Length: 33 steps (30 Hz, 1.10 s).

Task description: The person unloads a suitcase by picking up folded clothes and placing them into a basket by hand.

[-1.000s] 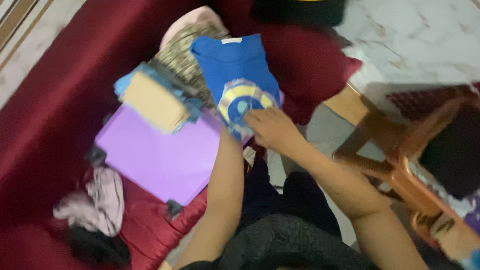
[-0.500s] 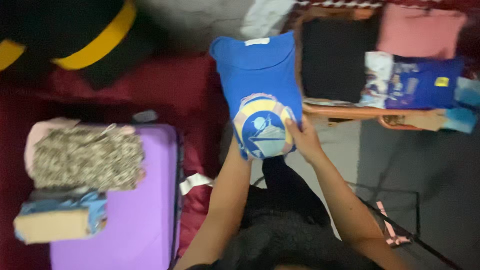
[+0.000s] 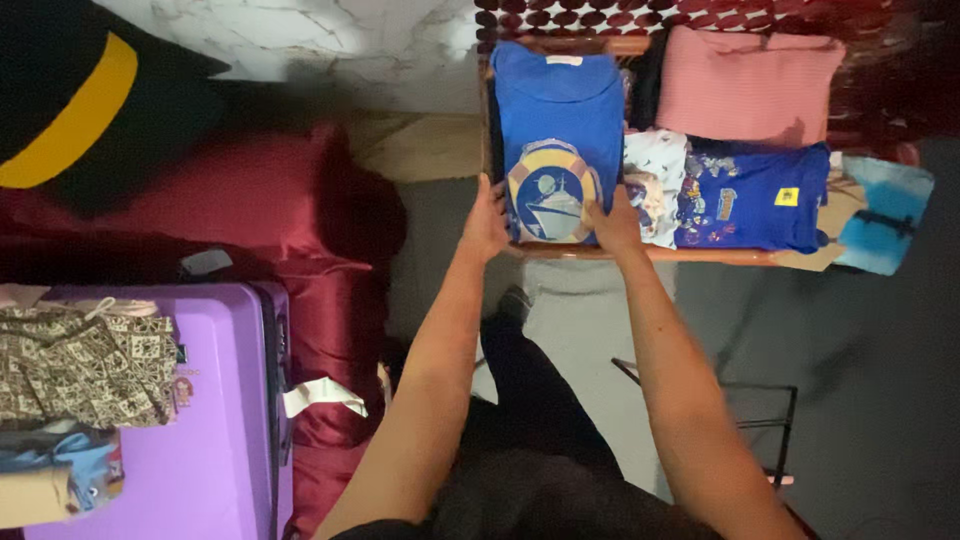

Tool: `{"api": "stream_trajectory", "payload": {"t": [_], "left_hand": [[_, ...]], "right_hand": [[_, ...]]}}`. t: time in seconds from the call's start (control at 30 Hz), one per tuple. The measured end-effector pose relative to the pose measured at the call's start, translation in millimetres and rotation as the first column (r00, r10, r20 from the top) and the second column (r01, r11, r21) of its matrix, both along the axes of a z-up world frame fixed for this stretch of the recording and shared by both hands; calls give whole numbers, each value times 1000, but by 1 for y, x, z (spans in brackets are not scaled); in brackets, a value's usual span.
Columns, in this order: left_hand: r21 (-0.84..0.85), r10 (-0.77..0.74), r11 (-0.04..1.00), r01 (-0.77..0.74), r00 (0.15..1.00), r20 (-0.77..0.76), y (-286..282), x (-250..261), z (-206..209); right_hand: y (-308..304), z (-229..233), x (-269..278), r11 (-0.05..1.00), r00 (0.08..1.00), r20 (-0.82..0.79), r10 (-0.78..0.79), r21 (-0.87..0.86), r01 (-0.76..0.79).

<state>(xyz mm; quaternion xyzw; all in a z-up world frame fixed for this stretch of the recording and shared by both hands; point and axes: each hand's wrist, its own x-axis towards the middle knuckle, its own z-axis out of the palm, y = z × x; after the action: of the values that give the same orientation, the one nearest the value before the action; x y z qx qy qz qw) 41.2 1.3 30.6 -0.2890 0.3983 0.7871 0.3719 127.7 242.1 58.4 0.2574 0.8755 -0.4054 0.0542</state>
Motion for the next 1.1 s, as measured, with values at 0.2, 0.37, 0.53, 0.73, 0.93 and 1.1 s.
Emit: {"api": "stream_trajectory", "payload": {"t": [0.2,0.37,0.53,0.73,0.93,1.1], "left_hand": [[-425,-156,899,-105,830,-535,26,16,-87],[-788,-487,587,-188,695,-529,14,35,-48],[-773,-437,598,-211,723,-536,-18,54,-17],[-711,-264,639,-294,785,-561,-91,57,28],[-346,304,761,-549,773,-557,-245,63,78],[-271,735,376,-886,464,-494,-404,106,64]], "right_hand": [[-38,61,-28,904,997,-49,58,426,-32],[-86,68,-86,784,892,-103,441,529,-326],[-90,43,-95,763,889,2,459,511,-395],[-113,40,-95,717,883,-43,467,602,-350],[-289,90,-83,692,671,-178,719,264,-672],[-469,139,-50,561,605,-121,787,-267,-783]]}}
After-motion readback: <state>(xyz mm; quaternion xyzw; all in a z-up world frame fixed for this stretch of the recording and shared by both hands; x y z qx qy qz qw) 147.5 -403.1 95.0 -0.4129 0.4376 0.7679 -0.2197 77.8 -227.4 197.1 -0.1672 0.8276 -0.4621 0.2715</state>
